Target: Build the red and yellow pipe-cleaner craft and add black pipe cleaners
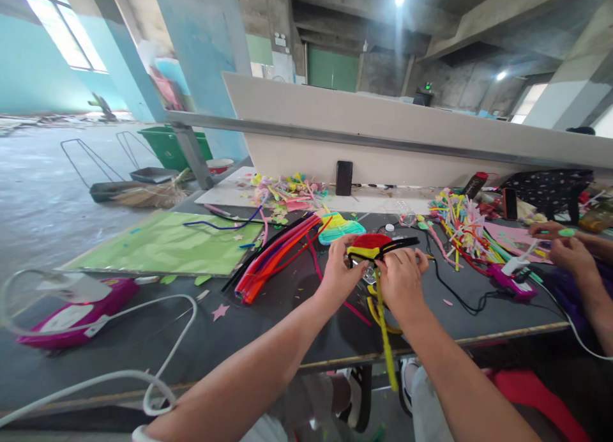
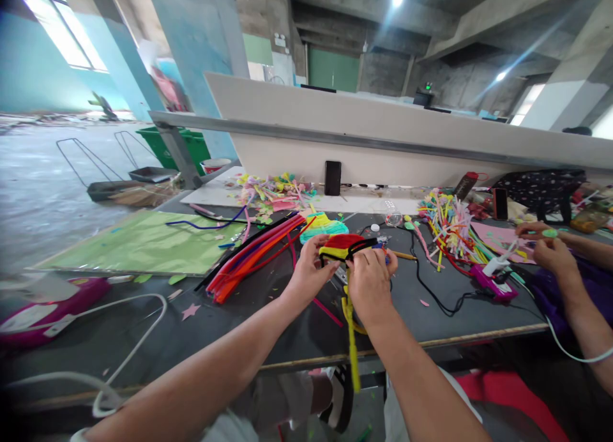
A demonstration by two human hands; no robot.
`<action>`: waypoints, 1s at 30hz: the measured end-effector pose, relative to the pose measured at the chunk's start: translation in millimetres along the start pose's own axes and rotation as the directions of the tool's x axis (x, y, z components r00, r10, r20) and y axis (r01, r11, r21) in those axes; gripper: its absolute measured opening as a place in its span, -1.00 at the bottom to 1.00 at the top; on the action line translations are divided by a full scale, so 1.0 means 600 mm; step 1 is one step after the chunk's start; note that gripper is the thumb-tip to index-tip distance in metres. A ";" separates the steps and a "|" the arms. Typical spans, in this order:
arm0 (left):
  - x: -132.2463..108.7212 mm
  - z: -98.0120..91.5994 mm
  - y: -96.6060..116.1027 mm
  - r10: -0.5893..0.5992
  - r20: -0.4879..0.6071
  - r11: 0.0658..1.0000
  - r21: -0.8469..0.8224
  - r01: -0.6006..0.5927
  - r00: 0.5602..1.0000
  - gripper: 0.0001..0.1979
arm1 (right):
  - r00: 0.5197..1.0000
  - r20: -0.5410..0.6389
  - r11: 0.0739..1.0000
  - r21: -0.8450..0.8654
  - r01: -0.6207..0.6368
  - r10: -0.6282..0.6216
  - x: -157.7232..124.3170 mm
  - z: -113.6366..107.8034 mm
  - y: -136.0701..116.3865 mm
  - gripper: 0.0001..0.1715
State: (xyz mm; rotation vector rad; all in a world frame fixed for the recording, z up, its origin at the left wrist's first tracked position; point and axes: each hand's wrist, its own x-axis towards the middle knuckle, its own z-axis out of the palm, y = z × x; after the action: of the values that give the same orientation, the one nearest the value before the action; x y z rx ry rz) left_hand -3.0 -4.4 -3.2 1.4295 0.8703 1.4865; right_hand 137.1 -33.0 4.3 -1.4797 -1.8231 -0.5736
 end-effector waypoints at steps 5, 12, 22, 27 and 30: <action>0.009 -0.005 -0.015 0.354 0.133 0.870 0.317 -0.378 0.926 -0.91 | 0.998 0.055 0.998 0.061 0.027 -0.030 -0.011 0.012 -0.012 -0.89; 0.010 -0.011 -0.018 0.357 0.183 0.855 0.331 -0.399 0.916 -0.93 | 0.997 0.079 0.989 0.143 -0.026 0.015 -0.012 0.038 0.003 -0.88; 0.013 -0.012 -0.009 0.321 0.265 0.916 0.157 -0.369 0.909 -0.95 | 0.957 0.185 0.916 0.298 -0.270 0.222 -0.008 0.036 0.031 -0.59; 0.020 -0.014 -0.013 0.315 0.255 0.925 0.131 -0.355 0.914 -0.94 | 0.993 0.103 0.968 0.237 -0.083 0.060 -0.003 0.022 0.039 -0.83; 0.024 -0.017 -0.011 0.315 0.316 0.911 0.165 -0.378 0.895 -0.92 | 0.995 0.094 0.975 0.219 0.023 -0.045 -0.001 0.015 0.043 -0.88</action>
State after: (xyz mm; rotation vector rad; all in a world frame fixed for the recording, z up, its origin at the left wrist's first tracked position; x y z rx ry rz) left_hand -11.9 12.0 -4.9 1.9961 0.6367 1.4196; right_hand 160.1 -20.6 -4.3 -1.3514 -1.9234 -0.3096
